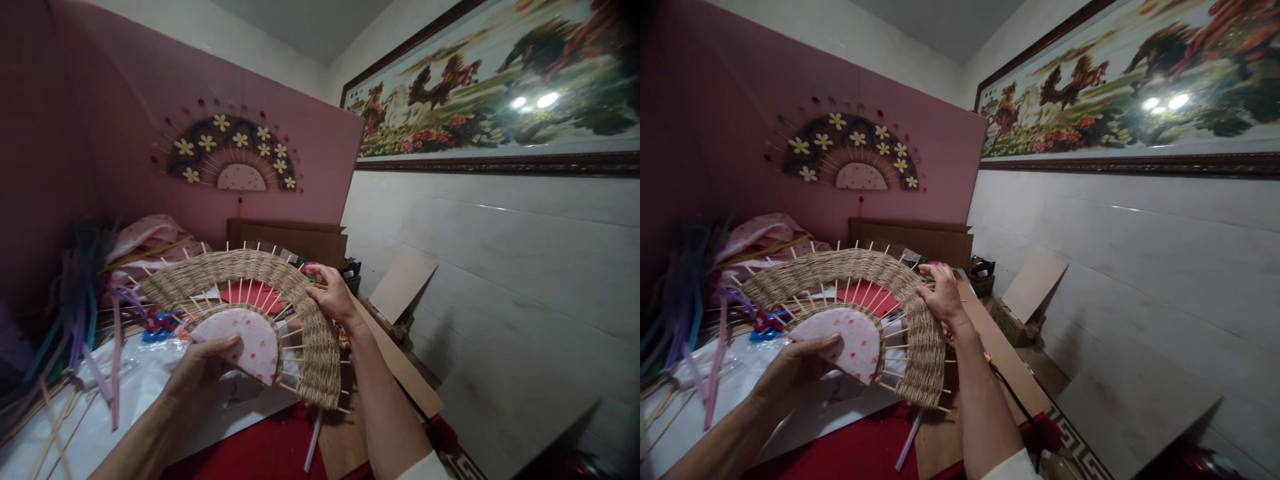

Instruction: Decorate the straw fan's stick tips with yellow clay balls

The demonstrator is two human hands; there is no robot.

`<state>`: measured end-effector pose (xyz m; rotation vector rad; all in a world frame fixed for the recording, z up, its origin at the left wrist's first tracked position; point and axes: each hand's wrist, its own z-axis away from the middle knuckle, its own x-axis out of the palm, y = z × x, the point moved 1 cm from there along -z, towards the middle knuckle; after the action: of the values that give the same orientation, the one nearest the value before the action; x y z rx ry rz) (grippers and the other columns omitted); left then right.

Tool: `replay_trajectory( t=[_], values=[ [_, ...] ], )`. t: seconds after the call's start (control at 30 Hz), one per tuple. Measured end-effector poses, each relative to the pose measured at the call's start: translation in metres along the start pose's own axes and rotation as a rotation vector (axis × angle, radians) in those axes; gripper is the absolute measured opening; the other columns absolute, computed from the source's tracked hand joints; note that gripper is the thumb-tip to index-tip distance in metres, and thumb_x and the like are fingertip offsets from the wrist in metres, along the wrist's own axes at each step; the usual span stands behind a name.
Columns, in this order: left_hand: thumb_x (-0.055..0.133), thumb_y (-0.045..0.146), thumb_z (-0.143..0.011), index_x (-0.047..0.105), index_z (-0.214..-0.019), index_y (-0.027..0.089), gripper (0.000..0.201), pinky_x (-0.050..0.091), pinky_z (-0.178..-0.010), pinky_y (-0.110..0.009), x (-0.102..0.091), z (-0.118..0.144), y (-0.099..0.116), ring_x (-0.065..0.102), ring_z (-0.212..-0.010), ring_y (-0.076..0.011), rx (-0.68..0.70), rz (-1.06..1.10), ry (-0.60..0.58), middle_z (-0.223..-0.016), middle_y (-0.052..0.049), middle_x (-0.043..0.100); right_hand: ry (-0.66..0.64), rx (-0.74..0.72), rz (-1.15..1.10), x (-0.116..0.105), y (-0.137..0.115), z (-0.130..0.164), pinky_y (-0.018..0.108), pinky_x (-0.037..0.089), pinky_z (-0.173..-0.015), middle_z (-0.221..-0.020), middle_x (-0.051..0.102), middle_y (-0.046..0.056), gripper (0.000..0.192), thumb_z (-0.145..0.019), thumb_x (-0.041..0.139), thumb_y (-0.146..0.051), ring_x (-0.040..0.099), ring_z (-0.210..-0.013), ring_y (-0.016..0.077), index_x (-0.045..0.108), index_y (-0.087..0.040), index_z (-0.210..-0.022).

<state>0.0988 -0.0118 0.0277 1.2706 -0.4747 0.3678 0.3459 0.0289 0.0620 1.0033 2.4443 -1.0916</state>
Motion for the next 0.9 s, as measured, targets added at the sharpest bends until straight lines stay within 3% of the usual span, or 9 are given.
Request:
replay_trajectory(
  t=[0.27,0.5,0.7,0.9],
  values=[
    [0.062,-0.002,-0.063,0.066,-0.097,0.009,0.035,0.057,-0.052,-0.029,-0.001,0.0,0.0,0.068,-0.059,-0.0201,0.002,0.007,0.007,-0.071,-0.008,0.072,0.113,0.009,-0.057,-0.001,0.005,0.0,0.039,0.042,-0.097,-0.108,0.062,0.005,0.03,-0.077,0.058,-0.021,0.055,-0.107,0.0216,0.061,-0.023,-0.107],
    [0.065,0.002,-0.064,0.067,-0.083,0.009,0.02,0.057,-0.057,-0.029,-0.006,-0.004,-0.003,0.068,-0.063,-0.0201,-0.019,-0.001,-0.011,-0.073,-0.008,0.072,0.049,-0.066,0.135,-0.004,-0.008,0.001,0.043,0.039,-0.099,-0.107,0.063,0.006,0.034,-0.07,0.067,-0.017,0.051,-0.108,0.0249,0.064,-0.022,-0.103],
    [0.065,0.001,-0.061,0.068,-0.086,0.009,0.027,0.057,-0.055,-0.028,-0.005,-0.003,-0.003,0.067,-0.059,-0.019,-0.036,0.03,0.007,-0.07,-0.007,0.072,0.166,-0.193,0.095,-0.007,-0.014,0.002,0.04,0.038,-0.099,-0.108,0.064,0.005,0.021,-0.087,0.053,-0.027,0.05,-0.109,0.0212,0.068,-0.025,-0.101],
    [0.066,0.0,-0.06,0.068,-0.092,0.009,0.034,0.057,-0.053,-0.029,-0.002,-0.002,-0.002,0.067,-0.059,-0.0199,0.001,0.032,0.0,-0.071,-0.008,0.072,0.004,-0.218,0.421,-0.001,-0.018,0.006,0.049,0.031,-0.101,-0.129,0.056,0.002,0.023,-0.088,0.053,-0.041,0.036,-0.126,0.0276,0.071,-0.036,-0.103]
  ],
)
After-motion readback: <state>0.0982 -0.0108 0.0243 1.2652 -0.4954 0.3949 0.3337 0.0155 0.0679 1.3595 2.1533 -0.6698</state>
